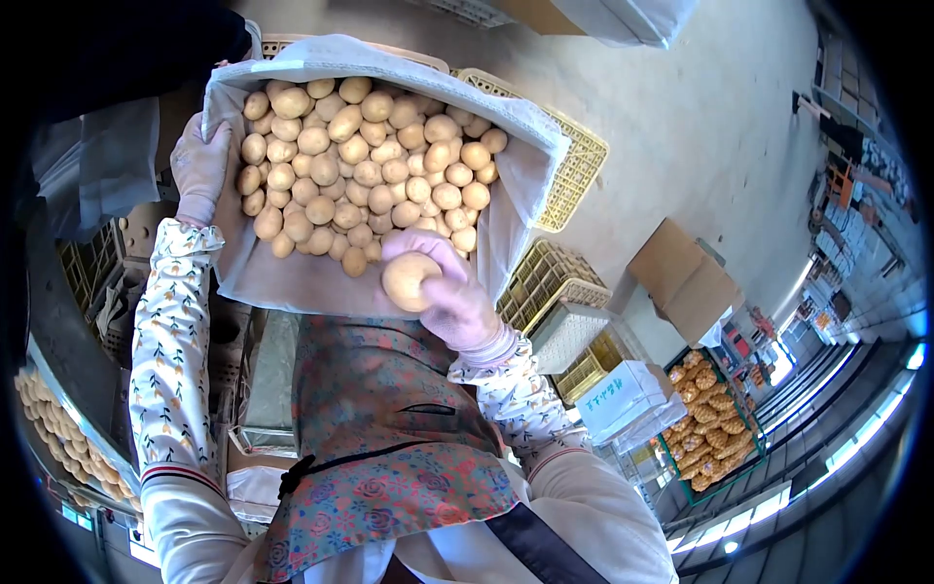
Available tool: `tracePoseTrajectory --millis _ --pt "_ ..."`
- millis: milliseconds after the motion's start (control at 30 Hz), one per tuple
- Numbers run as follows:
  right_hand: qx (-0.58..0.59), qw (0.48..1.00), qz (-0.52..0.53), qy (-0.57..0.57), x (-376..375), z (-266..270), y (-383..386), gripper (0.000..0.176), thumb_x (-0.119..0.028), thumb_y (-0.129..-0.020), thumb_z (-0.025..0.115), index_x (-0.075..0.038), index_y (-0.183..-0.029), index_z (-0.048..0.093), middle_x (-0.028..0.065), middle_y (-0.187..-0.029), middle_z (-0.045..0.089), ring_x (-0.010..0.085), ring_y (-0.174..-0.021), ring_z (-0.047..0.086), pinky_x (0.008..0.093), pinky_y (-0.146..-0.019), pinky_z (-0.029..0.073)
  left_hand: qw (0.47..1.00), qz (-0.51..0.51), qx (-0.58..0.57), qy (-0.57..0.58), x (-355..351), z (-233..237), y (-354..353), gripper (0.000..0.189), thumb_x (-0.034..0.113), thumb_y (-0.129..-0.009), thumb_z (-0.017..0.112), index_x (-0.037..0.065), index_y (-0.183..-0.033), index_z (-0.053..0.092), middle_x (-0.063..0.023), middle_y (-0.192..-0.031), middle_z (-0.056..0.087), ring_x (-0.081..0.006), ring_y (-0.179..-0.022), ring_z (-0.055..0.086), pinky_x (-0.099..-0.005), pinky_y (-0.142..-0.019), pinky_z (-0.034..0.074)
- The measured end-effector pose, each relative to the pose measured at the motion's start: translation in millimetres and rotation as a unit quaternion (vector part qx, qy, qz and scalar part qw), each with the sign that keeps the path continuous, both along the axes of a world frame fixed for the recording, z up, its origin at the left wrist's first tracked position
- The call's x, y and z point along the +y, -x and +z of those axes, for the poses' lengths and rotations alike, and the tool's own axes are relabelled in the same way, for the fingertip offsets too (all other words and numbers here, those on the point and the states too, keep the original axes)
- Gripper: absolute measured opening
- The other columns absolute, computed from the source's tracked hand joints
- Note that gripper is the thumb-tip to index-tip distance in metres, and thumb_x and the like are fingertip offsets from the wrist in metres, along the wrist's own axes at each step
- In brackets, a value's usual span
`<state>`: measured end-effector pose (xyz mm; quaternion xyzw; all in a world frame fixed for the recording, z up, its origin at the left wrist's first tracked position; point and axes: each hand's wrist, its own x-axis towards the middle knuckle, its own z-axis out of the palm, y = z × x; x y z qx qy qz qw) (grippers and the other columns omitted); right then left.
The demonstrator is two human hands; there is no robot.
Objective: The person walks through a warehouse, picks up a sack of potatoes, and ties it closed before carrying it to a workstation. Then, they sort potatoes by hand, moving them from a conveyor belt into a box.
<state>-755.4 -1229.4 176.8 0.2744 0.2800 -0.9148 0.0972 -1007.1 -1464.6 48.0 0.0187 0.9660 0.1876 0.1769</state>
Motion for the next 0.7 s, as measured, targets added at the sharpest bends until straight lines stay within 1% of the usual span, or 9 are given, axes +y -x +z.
tracePoseTrajectory --millis 67,100,233,333,433,533,633,667,700 --pt "-0.018 0.998 0.002 0.067 0 0 2 0.053 -0.046 -0.091 0.049 -0.001 -0.119 0.051 0.0134 -0.084 0.055 0.0277 -0.083 0.057 0.0368 -0.073 0.045 1.0 -0.002 0.0 0.004 1 1 0 0.032 0.036 -0.086 0.061 0.011 -0.106 0.065 -0.0162 -0.095 0.07 -0.0359 -0.092 0.066 -0.0434 -0.083 0.05" --pt "-0.021 0.999 0.021 0.045 -2 -2 2 0.056 -0.05 -0.095 0.036 -0.001 -0.116 0.053 0.0125 -0.078 0.051 0.0285 -0.078 0.055 0.0364 -0.066 0.044 1.0 0.0 0.0 0.004 1 2 0 0.033 0.036 -0.086 0.06 0.011 -0.106 0.065 -0.0162 -0.095 0.07 -0.0358 -0.093 0.066 -0.0434 -0.083 0.05" --pt "-0.064 0.974 -0.007 0.217 1 1 9 0.053 -0.045 -0.097 0.036 -0.003 -0.126 0.05 0.0182 -0.088 0.053 0.0297 -0.082 0.055 0.0329 -0.067 0.045 1.0 0.005 -0.004 -0.001 1 0 -1 0.034 0.037 -0.087 0.059 0.011 -0.108 0.065 -0.016 -0.097 0.07 -0.0356 -0.094 0.065 -0.0438 -0.084 0.05" --pt "-0.097 0.973 -0.01 0.208 5 5 13 0.052 -0.041 -0.097 0.038 -0.005 -0.135 0.044 0.0209 -0.102 0.053 0.028 -0.084 0.055 0.0303 -0.066 0.045 1.0 0.007 -0.011 0.005 -1 -3 -2 0.036 0.039 -0.088 0.058 0.01 -0.11 0.064 -0.0163 -0.098 0.069 -0.0359 -0.095 0.065 -0.0445 -0.085 0.049" --pt "-0.027 0.973 0.002 0.229 9 8 16 0.052 -0.028 -0.095 0.049 -0.006 -0.141 0.039 0.0174 -0.122 0.054 0.023 -0.093 0.06 0.0262 -0.068 0.047 1.0 0.001 0.0 0.023 0 -2 -2 0.036 0.039 -0.088 0.058 0.01 -0.109 0.063 -0.0168 -0.098 0.069 -0.037 -0.095 0.064 -0.0453 -0.085 0.049" --pt "-0.028 0.99 0.038 0.134 12 17 11 0.054 -0.011 -0.087 0.058 -0.006 -0.138 0.041 0.0171 -0.128 0.051 0.0222 -0.099 0.059 0.0251 -0.071 0.046 1.0 -0.006 -0.008 0.017 3 6 -2 0.035 0.039 -0.088 0.058 0.011 -0.109 0.063 -0.0169 -0.098 0.069 -0.0372 -0.094 0.064 -0.0453 -0.085 0.049" --pt "-0.005 0.992 0.046 0.121 16 7 -7 0.047 -0.003 -0.083 0.062 -0.007 -0.128 0.049 0.0141 -0.127 0.052 0.0208 -0.101 0.058 0.0256 -0.074 0.047 0.996 -0.015 -0.003 0.092 3 4 -3 0.038 0.043 -0.088 0.057 0.011 -0.108 0.065 -0.0174 -0.101 0.068 -0.0372 -0.097 0.064 -0.0463 -0.084 0.05" --pt "0.087 0.982 0.114 -0.119 17 5 -13 0.043 -0.005 -0.083 0.063 -0.006 -0.124 0.052 0.0138 -0.125 0.054 0.022 -0.101 0.058 0.0274 -0.076 0.048 0.993 -0.024 0.001 0.119 4 3 -4 0.039 0.043 -0.088 0.057 0.012 -0.108 0.065 -0.0174 -0.101 0.068 -0.037 -0.098 0.064 -0.0463 -0.084 0.05" --pt "0.154 0.902 0.172 -0.363 19 3 -18 0.04 -0.006 -0.082 0.064 -0.006 -0.121 0.054 0.0134 -0.123 0.055 0.0232 -0.101 0.058 0.0291 -0.078 0.048 0.989 -0.053 0.044 0.131 -12 -10 -3 0.036 0.043 -0.089 0.057 0.014 -0.107 0.066 -0.0144 -0.102 0.069 -0.035 -0.093 0.065 -0.0452 -0.081 0.052"
